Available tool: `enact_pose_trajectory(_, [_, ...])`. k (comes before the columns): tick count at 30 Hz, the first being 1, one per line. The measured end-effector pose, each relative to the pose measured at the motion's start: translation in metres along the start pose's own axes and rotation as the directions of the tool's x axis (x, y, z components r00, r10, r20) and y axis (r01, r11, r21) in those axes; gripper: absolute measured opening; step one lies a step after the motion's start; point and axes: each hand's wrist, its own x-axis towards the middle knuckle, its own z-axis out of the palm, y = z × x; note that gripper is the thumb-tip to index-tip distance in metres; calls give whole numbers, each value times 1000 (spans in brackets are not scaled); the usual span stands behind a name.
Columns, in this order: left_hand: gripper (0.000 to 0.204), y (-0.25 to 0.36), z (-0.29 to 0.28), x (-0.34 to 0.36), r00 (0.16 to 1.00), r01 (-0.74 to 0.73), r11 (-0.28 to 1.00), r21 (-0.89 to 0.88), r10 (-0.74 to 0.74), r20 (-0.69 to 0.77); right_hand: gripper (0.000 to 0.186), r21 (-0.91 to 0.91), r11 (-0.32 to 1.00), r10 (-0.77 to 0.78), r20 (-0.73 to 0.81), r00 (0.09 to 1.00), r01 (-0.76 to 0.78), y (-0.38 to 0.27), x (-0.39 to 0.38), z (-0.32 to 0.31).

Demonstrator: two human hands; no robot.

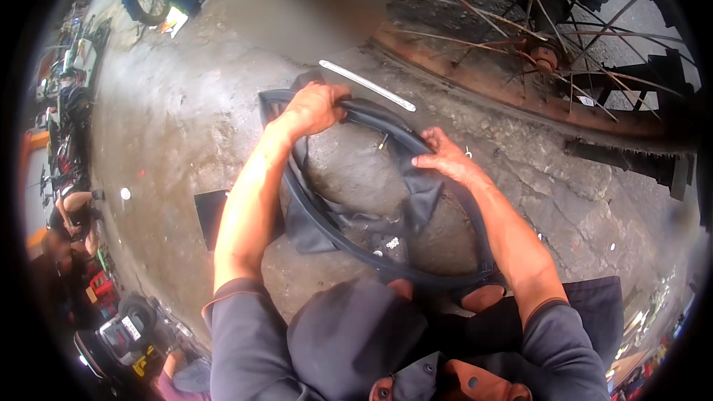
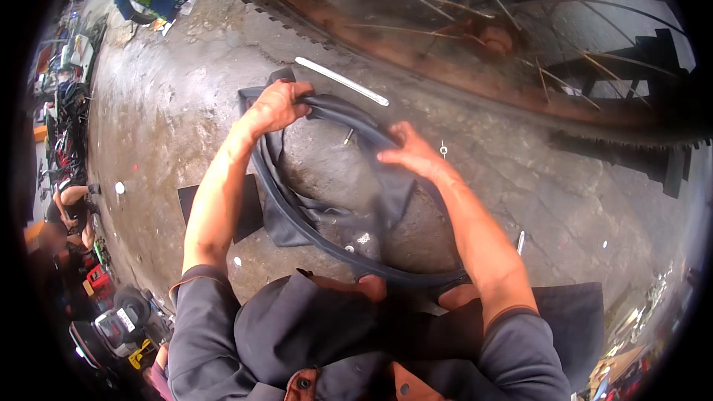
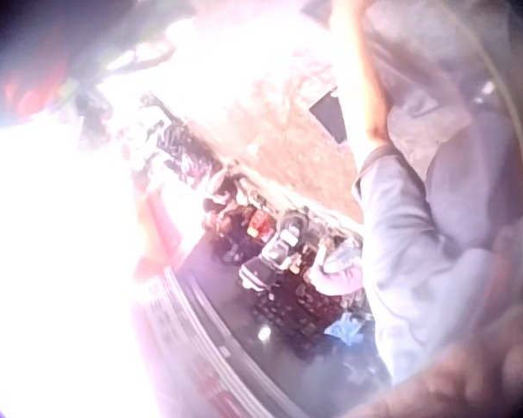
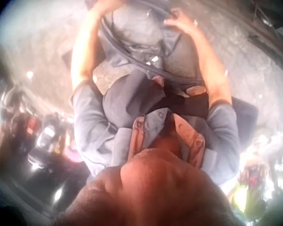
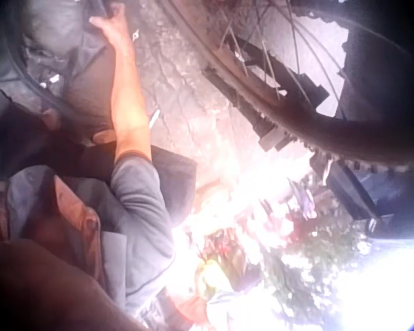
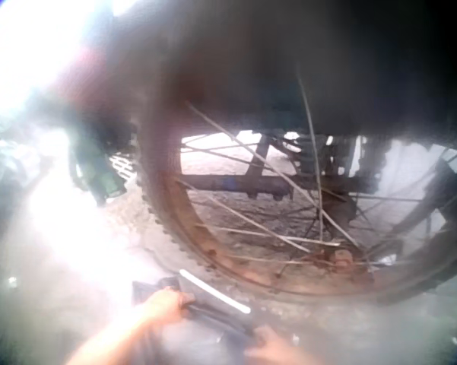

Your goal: The person attaches a valve to an inner tube, inflates it with an air nozzle, and inserts the tube into a wheel rim. They then tuck the tire bead onto the rim by hand and using a metal tire tool.

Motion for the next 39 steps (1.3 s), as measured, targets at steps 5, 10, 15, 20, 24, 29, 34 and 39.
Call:
enact_pose_trajectory(5, [35,18,-38,-44,988,107,980,-167,-86,124,88,31,999,-35,241,970,28,-30,3,8])
enact_pose_trajectory(10, [41,18,-23,-68,985,161,987,-6,-160,69,60,-144,990,51,280,959,-11,-54,-9,14])
enact_pose_trajectory(15, [50,24,14,-78,989,150,989,1,-150,7,47,-527,840,-43,168,985,127,-100,-46,-16])
enact_pose_trajectory(20, [68,56,21,-99,978,29,999,33,-21,-206,30,-794,517,-298,184,937,320,-178,-91,-35])
enact_pose_trajectory(24, [49,84,-20,-124,868,56,998,-27,-62,-492,26,-858,305,-527,209,824,413,-235,-125,-34])
enact_pose_trajectory(29, [27,128,-125,-207,770,-119,928,-352,-138,-624,39,-815,69,-910,184,370,575,-291,-154,-21])
enact_pose_trajectory(34, [22,180,-201,-291,702,-129,980,-149,-16,-712,46,-803,-161,-986,107,-127,574,-342,-158,-8])
enact_pose_trajectory(39, [21,183,-198,-315,718,-110,903,-416,-217,-661,32,-643,-110,-982,-46,-182,758,-364,-158,7])
